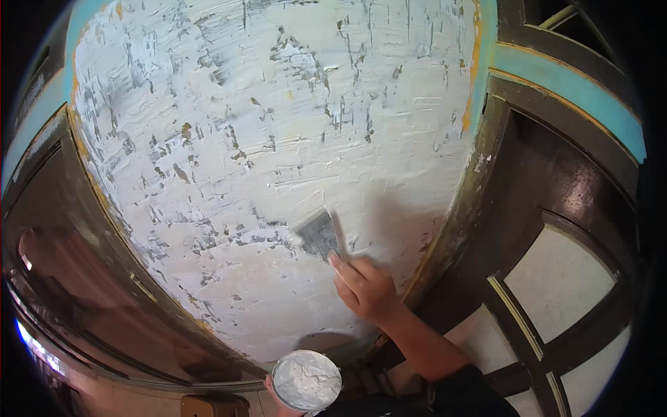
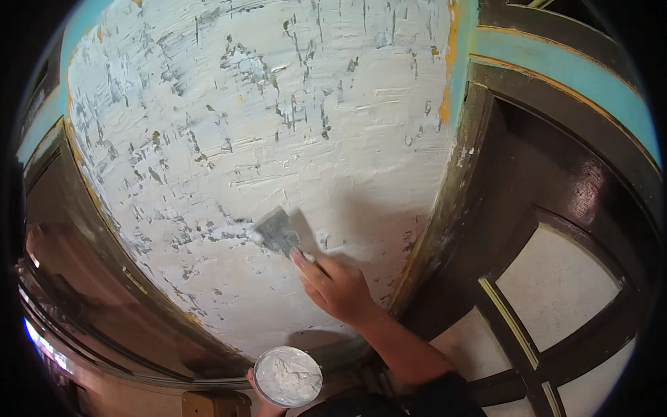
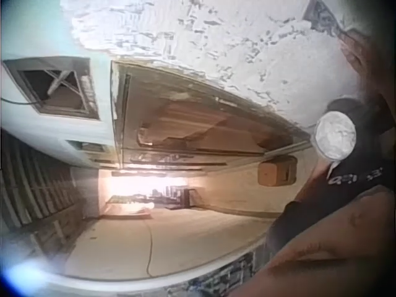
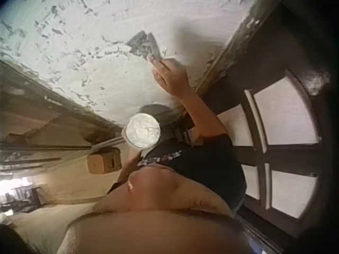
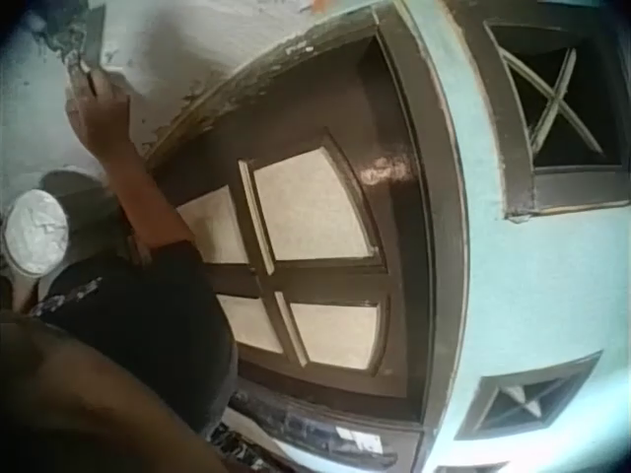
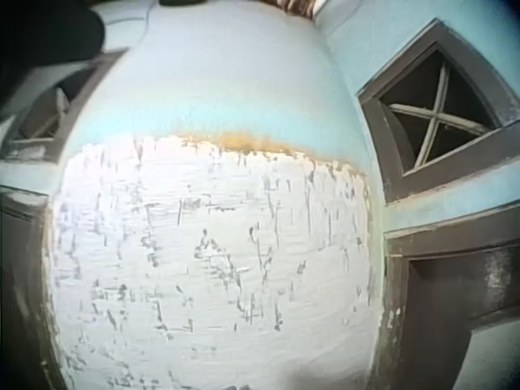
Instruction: Applying joint compound or putty to a wall using a putty knife for repairs.
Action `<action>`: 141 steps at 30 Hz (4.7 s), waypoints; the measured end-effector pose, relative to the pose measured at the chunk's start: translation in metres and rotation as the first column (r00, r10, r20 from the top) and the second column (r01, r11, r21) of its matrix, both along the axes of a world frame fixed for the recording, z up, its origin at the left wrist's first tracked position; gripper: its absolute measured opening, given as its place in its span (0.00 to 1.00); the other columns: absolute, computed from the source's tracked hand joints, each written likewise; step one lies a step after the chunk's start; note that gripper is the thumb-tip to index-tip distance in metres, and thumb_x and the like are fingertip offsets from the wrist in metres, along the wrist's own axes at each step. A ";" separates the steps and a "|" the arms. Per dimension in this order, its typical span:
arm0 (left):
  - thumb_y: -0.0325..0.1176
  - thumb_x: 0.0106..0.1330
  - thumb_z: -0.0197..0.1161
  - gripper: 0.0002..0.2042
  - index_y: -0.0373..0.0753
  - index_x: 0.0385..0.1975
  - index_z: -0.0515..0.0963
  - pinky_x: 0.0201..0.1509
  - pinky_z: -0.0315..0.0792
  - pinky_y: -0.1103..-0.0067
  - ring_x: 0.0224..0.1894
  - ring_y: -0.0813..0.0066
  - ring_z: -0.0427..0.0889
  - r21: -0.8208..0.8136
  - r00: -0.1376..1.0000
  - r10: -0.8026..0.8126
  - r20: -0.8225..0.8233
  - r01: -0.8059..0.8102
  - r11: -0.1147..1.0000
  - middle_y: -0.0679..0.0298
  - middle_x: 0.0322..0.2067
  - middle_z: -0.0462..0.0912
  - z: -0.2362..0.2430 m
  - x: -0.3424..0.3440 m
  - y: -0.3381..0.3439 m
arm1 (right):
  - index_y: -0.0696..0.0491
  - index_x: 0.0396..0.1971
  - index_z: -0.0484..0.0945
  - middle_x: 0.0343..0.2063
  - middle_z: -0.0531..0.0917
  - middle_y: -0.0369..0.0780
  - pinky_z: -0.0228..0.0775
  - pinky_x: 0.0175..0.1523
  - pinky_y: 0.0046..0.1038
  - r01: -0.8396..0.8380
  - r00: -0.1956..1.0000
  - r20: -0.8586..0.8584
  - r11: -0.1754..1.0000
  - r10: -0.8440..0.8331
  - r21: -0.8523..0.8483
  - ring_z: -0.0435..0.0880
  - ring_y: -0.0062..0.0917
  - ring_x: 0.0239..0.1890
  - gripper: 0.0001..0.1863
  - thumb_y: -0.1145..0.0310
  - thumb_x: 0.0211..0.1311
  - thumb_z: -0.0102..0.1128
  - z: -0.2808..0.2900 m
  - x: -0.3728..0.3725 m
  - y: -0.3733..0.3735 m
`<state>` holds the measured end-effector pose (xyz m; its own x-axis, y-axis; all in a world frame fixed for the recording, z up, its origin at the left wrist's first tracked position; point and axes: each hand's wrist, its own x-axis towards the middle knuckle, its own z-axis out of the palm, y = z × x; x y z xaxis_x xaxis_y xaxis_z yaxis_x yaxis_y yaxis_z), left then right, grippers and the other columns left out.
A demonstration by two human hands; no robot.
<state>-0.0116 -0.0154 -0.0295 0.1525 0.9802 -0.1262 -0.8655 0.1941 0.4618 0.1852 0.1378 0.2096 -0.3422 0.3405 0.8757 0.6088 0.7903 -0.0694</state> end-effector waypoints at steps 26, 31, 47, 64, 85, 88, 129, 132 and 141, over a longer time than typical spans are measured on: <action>0.68 0.59 0.42 0.38 0.47 0.63 0.63 0.64 0.65 0.56 0.60 0.54 0.69 -0.149 0.975 0.141 0.169 -0.116 0.982 0.58 0.60 0.68 -0.024 -0.008 -0.008 | 0.48 0.55 0.75 0.21 0.78 0.38 0.72 0.26 0.27 -0.115 0.992 -0.085 0.967 0.098 -0.229 0.78 0.28 0.20 0.26 0.71 0.52 0.65 -0.071 -0.012 -0.025; 0.64 0.63 0.41 0.35 0.44 0.61 0.65 0.62 0.66 0.56 0.58 0.55 0.71 0.002 0.995 0.102 -0.016 -0.102 0.995 0.57 0.57 0.71 -0.018 0.001 -0.008 | 0.50 0.55 0.75 0.23 0.79 0.40 0.73 0.27 0.27 -0.155 0.968 -0.216 0.982 0.129 -0.108 0.79 0.29 0.21 0.26 0.72 0.53 0.65 0.033 -0.031 0.002; 0.59 0.67 0.40 0.30 0.42 0.60 0.66 0.60 0.69 0.58 0.56 0.58 0.73 0.236 0.787 0.393 -0.475 -0.316 0.919 0.57 0.56 0.72 -0.027 0.018 -0.006 | 0.54 0.56 0.74 0.24 0.80 0.42 0.70 0.30 0.22 -0.191 0.903 -0.416 0.966 0.103 -0.176 0.75 0.22 0.21 0.27 0.76 0.53 0.65 0.009 -0.015 0.013; 0.46 0.68 0.49 0.24 0.41 0.60 0.66 0.56 0.73 0.62 0.55 0.63 0.73 0.554 0.429 0.560 -0.709 -0.152 0.818 0.54 0.54 0.74 0.032 0.037 -0.008 | 0.51 0.57 0.73 0.19 0.77 0.42 0.71 0.29 0.29 -0.134 0.955 -0.296 0.901 0.006 -0.414 0.76 0.30 0.19 0.28 0.75 0.54 0.64 -0.176 0.055 -0.038; 0.73 0.53 0.45 0.45 0.45 0.65 0.60 0.64 0.59 0.50 0.63 0.47 0.63 -0.182 0.776 -0.022 0.630 0.175 0.967 0.55 0.64 0.61 0.049 0.072 -0.004 | 0.51 0.54 0.76 0.22 0.78 0.40 0.71 0.29 0.25 -0.079 0.911 -0.412 0.990 0.026 -0.113 0.78 0.26 0.21 0.23 0.76 0.56 0.61 -0.011 0.081 0.009; 0.73 0.53 0.45 0.45 0.45 0.65 0.60 0.64 0.59 0.51 0.63 0.47 0.63 -0.035 0.994 -0.102 0.026 0.103 0.994 0.55 0.64 0.62 0.062 0.089 -0.001 | 0.53 0.54 0.76 0.27 0.80 0.42 0.72 0.32 0.27 -0.061 0.842 -0.537 0.998 0.047 -0.008 0.79 0.27 0.25 0.22 0.77 0.56 0.60 0.014 0.083 0.032; 0.70 0.53 0.47 0.43 0.45 0.65 0.59 0.60 0.66 0.55 0.62 0.52 0.66 0.192 0.880 0.441 0.175 -0.470 0.861 0.57 0.64 0.61 0.112 0.093 0.060 | 0.58 0.42 0.77 0.30 0.82 0.44 0.72 0.36 0.27 -0.352 0.935 -0.270 0.513 0.230 -0.783 0.82 0.28 0.30 0.13 0.70 0.58 0.61 -0.048 0.136 -0.033; 0.69 0.54 0.47 0.43 0.44 0.65 0.59 0.59 0.67 0.55 0.61 0.52 0.66 0.162 0.840 0.505 0.196 -0.536 0.829 0.56 0.63 0.61 0.120 0.103 0.057 | 0.57 0.41 0.77 0.32 0.82 0.45 0.73 0.36 0.30 -0.341 0.938 -0.221 0.596 0.267 -0.727 0.82 0.36 0.31 0.13 0.69 0.57 0.62 -0.045 0.128 -0.031; 0.69 0.54 0.47 0.44 0.45 0.66 0.57 0.61 0.66 0.53 0.63 0.49 0.64 0.296 0.852 0.486 0.195 -0.523 0.799 0.54 0.65 0.58 0.109 0.109 0.045 | 0.55 0.41 0.78 0.32 0.81 0.44 0.74 0.35 0.32 -0.195 0.978 -0.073 0.718 0.197 -0.668 0.81 0.39 0.30 0.13 0.69 0.56 0.62 -0.043 0.120 -0.043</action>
<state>0.0973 0.0293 0.0797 -0.3812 0.9023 0.2013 -0.8447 -0.4285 0.3208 0.3054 0.0952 0.1663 -0.4703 0.7613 0.4463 0.4467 0.6415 -0.6236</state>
